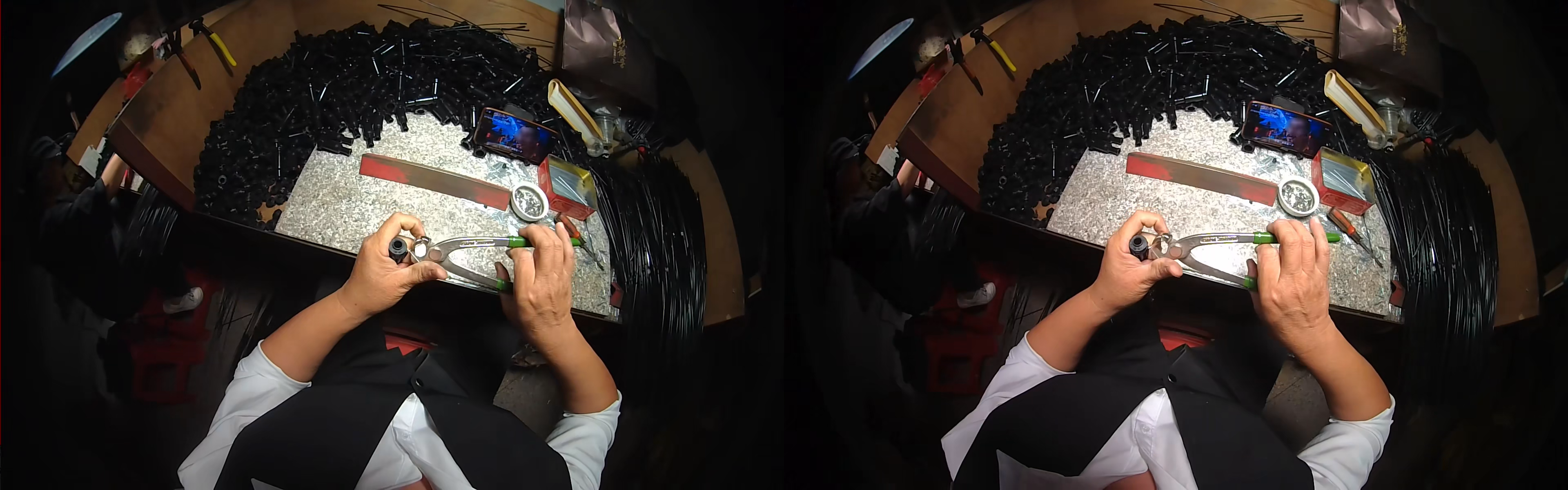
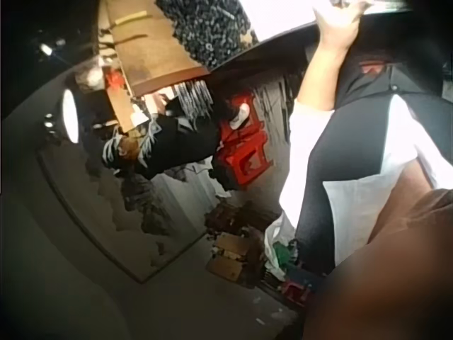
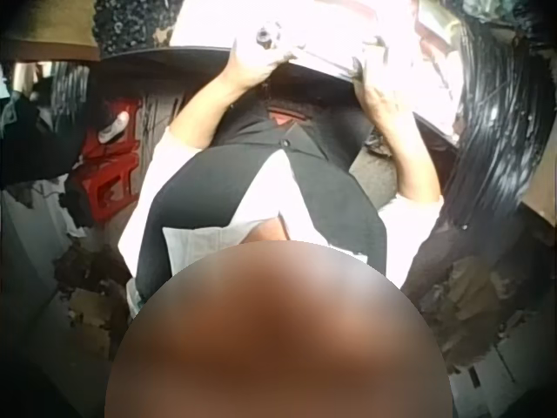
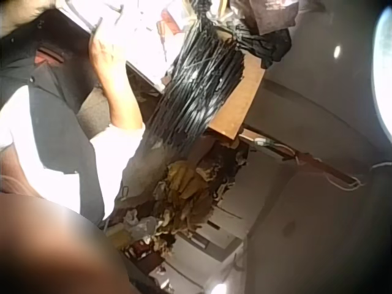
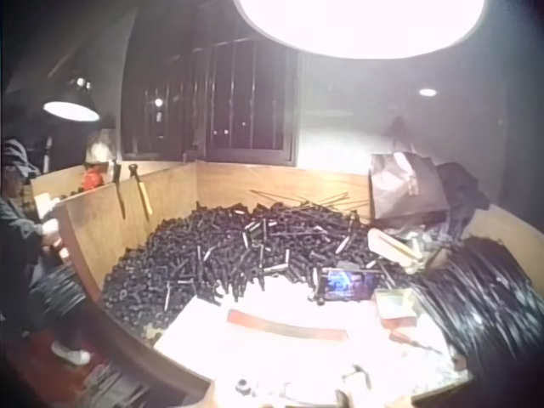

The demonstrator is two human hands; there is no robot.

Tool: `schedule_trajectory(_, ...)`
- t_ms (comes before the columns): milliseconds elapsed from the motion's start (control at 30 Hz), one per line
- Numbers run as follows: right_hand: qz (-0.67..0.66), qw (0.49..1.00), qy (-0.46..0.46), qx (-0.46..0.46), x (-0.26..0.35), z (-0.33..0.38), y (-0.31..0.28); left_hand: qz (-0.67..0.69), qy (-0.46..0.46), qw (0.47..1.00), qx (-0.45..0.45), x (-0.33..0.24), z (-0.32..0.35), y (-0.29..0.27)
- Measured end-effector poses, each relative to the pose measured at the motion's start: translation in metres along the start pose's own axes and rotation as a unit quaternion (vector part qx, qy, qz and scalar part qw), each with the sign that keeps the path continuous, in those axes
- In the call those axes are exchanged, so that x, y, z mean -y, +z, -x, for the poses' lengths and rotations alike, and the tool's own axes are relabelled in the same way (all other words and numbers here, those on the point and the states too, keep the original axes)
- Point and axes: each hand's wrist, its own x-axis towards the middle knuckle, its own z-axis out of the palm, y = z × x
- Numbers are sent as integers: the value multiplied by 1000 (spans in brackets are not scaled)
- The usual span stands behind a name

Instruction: Manually assembling industrial brushes by gathering bristles and securing them into a base using various tools.

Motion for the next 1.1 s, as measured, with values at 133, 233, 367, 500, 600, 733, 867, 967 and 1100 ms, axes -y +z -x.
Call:
schedule_trajectory(133,-29,999,8,28,0,4,0,-6,-23,1000,-11,0,1,0)
schedule_trajectory(233,-18,1000,1,21,3,3,2,-12,9,1000,-28,1,0,3)
schedule_trajectory(367,1,1000,0,20,5,0,2,-5,22,999,-32,-2,-2,4)
schedule_trajectory(500,-59,997,13,41,7,4,2,-15,33,999,-25,4,0,0)
schedule_trajectory(600,-69,996,20,48,7,8,1,-40,-33,999,6,4,3,-6)
schedule_trajectory(733,-27,1000,-4,11,8,6,3,-32,-42,999,-3,3,2,-5)
schedule_trajectory(867,-16,1000,-3,25,8,9,2,-34,-53,998,2,1,3,-5)
schedule_trajectory(967,17,1000,-13,6,9,13,1,-36,-63,997,1,2,3,-5)
schedule_trajectory(1100,38,999,-33,6,8,14,0,-23,-65,998,9,2,4,-6)
